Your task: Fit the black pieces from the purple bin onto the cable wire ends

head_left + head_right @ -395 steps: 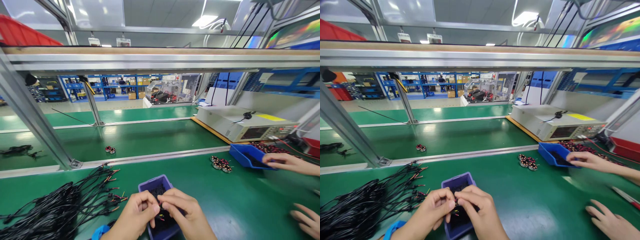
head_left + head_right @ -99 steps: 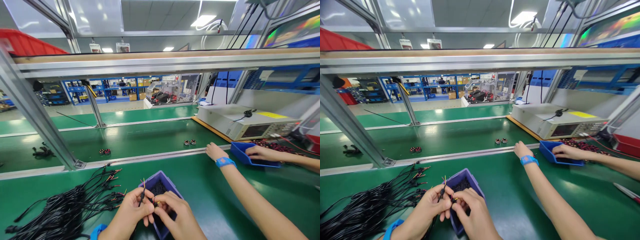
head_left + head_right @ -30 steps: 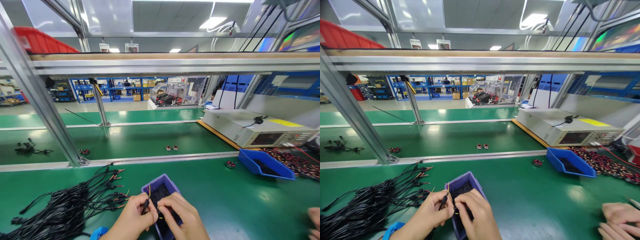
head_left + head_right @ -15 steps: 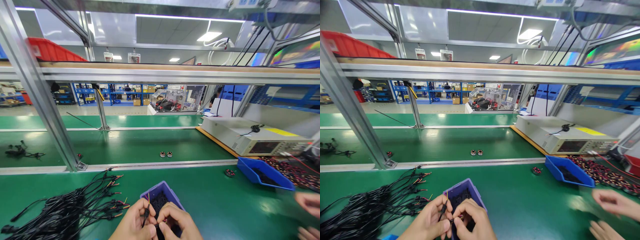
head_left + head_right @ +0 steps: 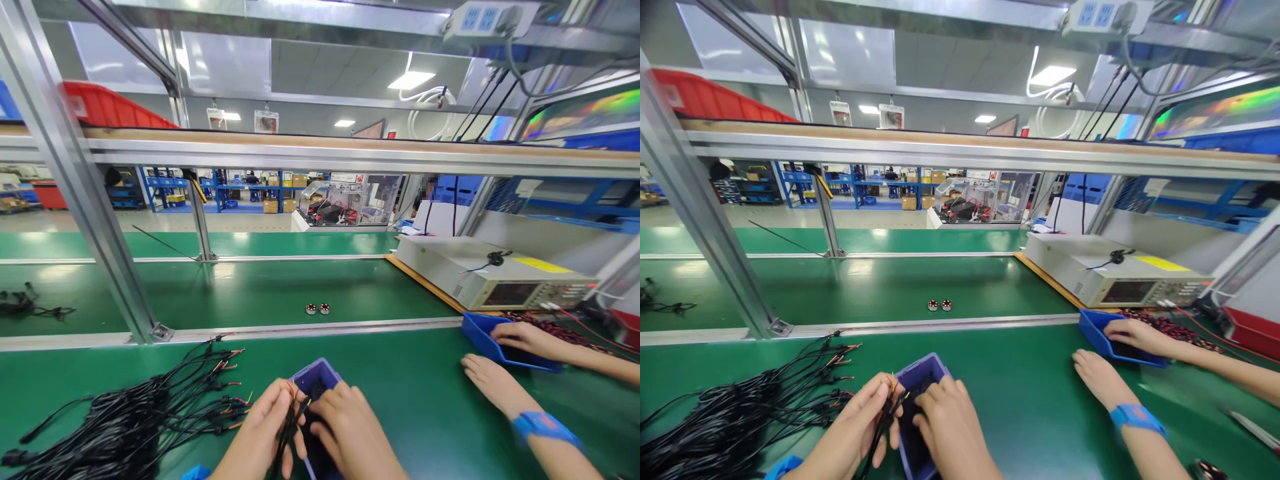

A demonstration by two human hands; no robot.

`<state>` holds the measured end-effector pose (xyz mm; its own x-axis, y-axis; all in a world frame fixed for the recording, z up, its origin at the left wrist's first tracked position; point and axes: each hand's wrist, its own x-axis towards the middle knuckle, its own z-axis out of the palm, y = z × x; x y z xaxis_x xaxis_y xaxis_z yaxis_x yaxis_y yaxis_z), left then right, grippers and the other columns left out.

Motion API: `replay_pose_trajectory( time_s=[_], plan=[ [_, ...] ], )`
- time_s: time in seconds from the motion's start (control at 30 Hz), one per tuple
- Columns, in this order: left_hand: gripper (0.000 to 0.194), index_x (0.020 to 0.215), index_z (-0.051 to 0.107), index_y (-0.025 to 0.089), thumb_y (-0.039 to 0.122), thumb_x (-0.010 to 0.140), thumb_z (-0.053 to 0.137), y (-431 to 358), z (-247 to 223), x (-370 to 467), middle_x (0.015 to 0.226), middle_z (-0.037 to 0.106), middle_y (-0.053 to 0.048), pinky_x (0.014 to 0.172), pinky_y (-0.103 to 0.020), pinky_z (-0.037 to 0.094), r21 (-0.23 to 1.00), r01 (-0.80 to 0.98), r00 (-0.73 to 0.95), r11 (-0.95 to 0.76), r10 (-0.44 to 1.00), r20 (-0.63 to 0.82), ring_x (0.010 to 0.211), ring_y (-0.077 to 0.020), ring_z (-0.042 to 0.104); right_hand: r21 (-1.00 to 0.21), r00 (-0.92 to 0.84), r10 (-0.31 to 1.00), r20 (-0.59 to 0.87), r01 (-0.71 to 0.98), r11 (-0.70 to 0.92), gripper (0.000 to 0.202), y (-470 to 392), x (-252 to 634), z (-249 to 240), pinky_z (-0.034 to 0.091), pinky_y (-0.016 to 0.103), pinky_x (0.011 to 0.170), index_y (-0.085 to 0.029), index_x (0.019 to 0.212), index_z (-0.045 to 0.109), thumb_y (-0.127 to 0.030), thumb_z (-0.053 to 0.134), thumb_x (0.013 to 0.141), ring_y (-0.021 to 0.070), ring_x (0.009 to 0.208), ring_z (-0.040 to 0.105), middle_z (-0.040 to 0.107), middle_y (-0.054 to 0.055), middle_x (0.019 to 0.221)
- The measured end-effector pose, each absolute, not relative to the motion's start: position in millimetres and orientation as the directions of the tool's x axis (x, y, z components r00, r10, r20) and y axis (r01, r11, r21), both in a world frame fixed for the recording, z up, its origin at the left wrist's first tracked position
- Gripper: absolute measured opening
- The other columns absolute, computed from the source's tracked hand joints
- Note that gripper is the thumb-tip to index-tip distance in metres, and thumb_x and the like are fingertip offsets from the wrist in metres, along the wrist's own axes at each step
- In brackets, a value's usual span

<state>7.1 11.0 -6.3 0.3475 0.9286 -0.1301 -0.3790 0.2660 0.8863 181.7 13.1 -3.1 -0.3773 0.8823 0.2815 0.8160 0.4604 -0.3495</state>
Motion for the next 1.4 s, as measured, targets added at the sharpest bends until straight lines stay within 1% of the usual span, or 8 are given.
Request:
replay_pose_trajectory(
  time_s=[0.17,0.4,0.57,0.7,0.8,1.0,1.13,1.4],
  plan=[
    [0.052,0.076,0.056,0.018,0.065,0.068,0.075,14.2,-9.7,10.4,0.061,0.056,0.003,0.03,-0.013,0.034,0.904,-0.331,0.368,0.269,0.919,-0.139,0.047,-0.0124,0.061,-0.212,-0.412,0.862,0.296,0.851,0.48,0.023,18.1,163.7,-21.4,0.042,0.032,0.075,-0.02,0.062,0.065,-0.008,0.07,0.081,0.0214,0.077,0.06,0.067,0.002,0.066],
    [0.057,0.065,0.058,0.017,0.073,0.063,0.071,24.4,0.6,18.1,0.038,0.049,0.006,0.029,-0.015,0.012,0.952,-0.082,0.399,0.296,0.885,-0.241,0.028,-0.0043,0.032,-0.236,-0.383,0.834,0.397,0.836,0.496,0.025,14.1,174.3,-7.5,0.042,0.027,0.063,-0.021,0.073,0.063,0.002,0.059,0.082,0.0176,0.07,0.058,0.065,0.001,0.075],
    [0.058,0.065,0.059,0.016,0.072,0.06,0.075,26.8,1.7,20.6,0.044,0.05,0.006,0.032,-0.017,0.012,0.961,-0.079,0.441,0.266,0.874,-0.206,0.034,-0.0039,0.034,-0.277,-0.403,0.805,0.435,0.791,0.546,0.025,10.4,176.4,-9.5,0.047,0.024,0.063,-0.021,0.074,0.058,0.003,0.058,0.08,0.0168,0.073,0.059,0.063,0.001,0.079],
    [0.057,0.066,0.058,0.017,0.072,0.062,0.073,24.6,2.1,21.3,0.042,0.045,0.009,0.033,-0.017,0.014,0.955,-0.088,0.441,0.282,0.871,-0.217,0.033,-0.0034,0.033,-0.417,-0.388,0.804,0.451,0.705,0.574,0.022,7.5,183.4,-7.5,0.05,0.023,0.067,-0.022,0.081,0.056,-0.002,0.05,0.087,0.016,0.079,0.061,0.063,0.001,0.084],
    [0.057,0.064,0.059,0.016,0.07,0.06,0.076,23.0,4.8,22.1,0.053,0.057,0.005,0.034,-0.017,0.018,0.949,-0.117,0.425,0.294,0.878,-0.219,0.034,-0.0023,0.039,-0.572,-0.323,0.813,0.484,0.586,0.573,0.022,5.8,189.9,-3.0,0.049,0.023,0.068,-0.024,0.085,0.054,-0.007,0.041,0.093,0.0162,0.081,0.062,0.062,0.001,0.084],
    [0.055,0.064,0.06,0.015,0.065,0.058,0.08,19.9,10.2,21.0,0.058,0.061,0.003,0.035,-0.016,0.02,0.942,-0.109,0.414,0.317,0.876,-0.247,0.036,-0.0031,0.044,-0.787,-0.121,0.884,0.452,0.413,0.459,0.025,-1.3,193.2,1.2,0.049,0.022,0.062,-0.023,0.088,0.06,-0.034,0.042,0.101,0.0161,0.072,0.062,0.062,0.003,0.082],
    [0.055,0.065,0.06,0.016,0.068,0.062,0.076,19.1,8.6,18.2,0.044,0.05,0.006,0.034,-0.016,0.017,0.943,-0.075,0.412,0.325,0.871,-0.268,0.034,-0.0044,0.039,-0.884,-0.012,0.92,0.391,0.274,0.379,0.034,-6.5,189.5,-0.2,0.049,0.021,0.054,-0.022,0.091,0.068,-0.05,0.049,0.098,0.0151,0.063,0.061,0.065,0.004,0.081],
    [0.054,0.067,0.061,0.017,0.07,0.065,0.073,18.6,4.5,16.9,0.041,0.048,0.007,0.034,-0.017,0.018,0.941,-0.083,0.428,0.328,0.864,-0.263,0.034,-0.0056,0.039,-0.941,0.113,0.936,0.334,0.089,0.326,0.031,-9.5,181.2,7.1,0.051,0.021,0.048,-0.022,0.083,0.076,-0.052,0.069,0.085,0.013,0.052,0.057,0.069,0.005,0.08]
  ],
)
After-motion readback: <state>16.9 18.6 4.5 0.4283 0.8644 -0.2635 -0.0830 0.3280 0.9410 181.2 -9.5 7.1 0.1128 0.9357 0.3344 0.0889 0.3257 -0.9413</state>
